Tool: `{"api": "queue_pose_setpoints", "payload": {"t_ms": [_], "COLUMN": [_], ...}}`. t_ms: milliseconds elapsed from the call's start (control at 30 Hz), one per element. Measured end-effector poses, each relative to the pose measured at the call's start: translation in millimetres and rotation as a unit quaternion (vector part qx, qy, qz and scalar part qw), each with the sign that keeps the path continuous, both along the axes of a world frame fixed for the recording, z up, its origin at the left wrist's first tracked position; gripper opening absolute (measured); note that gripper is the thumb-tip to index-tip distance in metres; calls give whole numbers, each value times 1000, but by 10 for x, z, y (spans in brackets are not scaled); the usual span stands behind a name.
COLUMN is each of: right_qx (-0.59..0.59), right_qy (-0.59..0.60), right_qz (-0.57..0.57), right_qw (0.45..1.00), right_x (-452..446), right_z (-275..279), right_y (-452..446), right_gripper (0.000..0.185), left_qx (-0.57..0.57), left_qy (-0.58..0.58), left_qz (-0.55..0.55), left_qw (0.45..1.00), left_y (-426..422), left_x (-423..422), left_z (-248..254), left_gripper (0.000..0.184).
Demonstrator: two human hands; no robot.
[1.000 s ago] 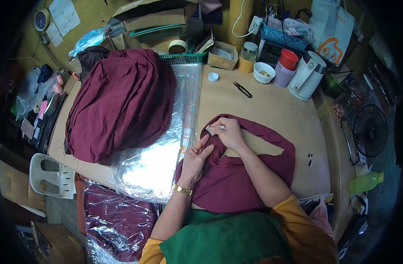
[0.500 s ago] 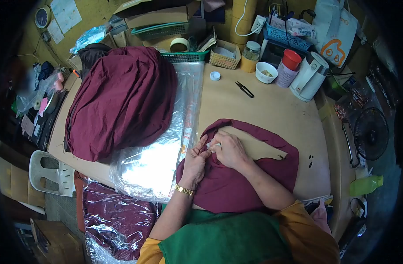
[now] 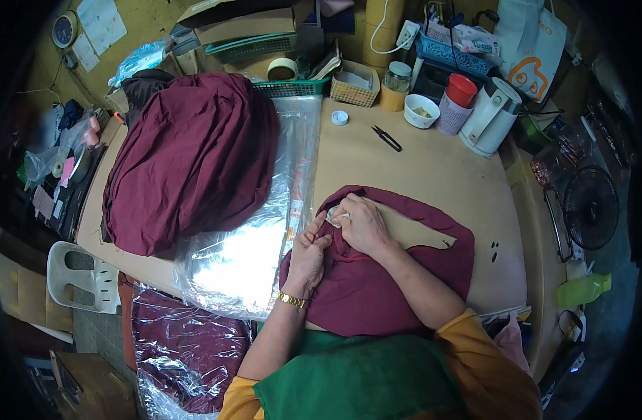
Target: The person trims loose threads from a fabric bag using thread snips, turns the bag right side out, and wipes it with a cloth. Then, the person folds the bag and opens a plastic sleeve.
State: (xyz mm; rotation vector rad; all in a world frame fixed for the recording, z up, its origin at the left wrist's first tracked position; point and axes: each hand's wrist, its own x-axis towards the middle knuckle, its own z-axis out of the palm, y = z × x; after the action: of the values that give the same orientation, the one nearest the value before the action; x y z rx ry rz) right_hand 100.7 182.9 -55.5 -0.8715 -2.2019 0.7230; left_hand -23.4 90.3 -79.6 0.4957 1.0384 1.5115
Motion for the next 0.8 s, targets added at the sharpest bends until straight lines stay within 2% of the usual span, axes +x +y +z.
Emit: {"api": "queue_pose_setpoints", "payload": {"t_ms": [67,133,167,233,367,433,667,733,800], "right_qx": [-3,-88,-88,3,-18,-119,-5,-18,-7], "right_qy": [2,-23,-24,-13,8,-40,48,4,24], "right_qz": [6,47,48,7,-4,87,-2,33,72], "right_qw": [1000,995,995,1000,1000,988,999,999,997], "right_x": [34,147,132,81,93,216,-65,-104,-99], "right_z": [28,78,54,-20,3,49,-34,74,18], "right_y": [-16,-88,-58,23,25,-67,3,-81,-112], "right_gripper": [5,6,6,7,9,9,1,3,4], "left_qx": [1,-5,-14,-7,4,0,21,7,-7], "left_qy": [-12,3,16,11,-4,-2,-34,-33,-33], "left_qz": [20,29,34,15,-1,-1,-25,-26,-22], "left_qw": [1000,1000,999,1000,1000,1000,999,999,999], "left_y": [-3,-2,-7,1,-2,-8,-11,-22,-12], "left_x": [3,29,52,12,-24,-18,-7,-14,-40], "left_z": [21,93,118,37,-51,-8,63,43,48], "left_gripper": [61,60,60,60,60,62,79,77,76]}}
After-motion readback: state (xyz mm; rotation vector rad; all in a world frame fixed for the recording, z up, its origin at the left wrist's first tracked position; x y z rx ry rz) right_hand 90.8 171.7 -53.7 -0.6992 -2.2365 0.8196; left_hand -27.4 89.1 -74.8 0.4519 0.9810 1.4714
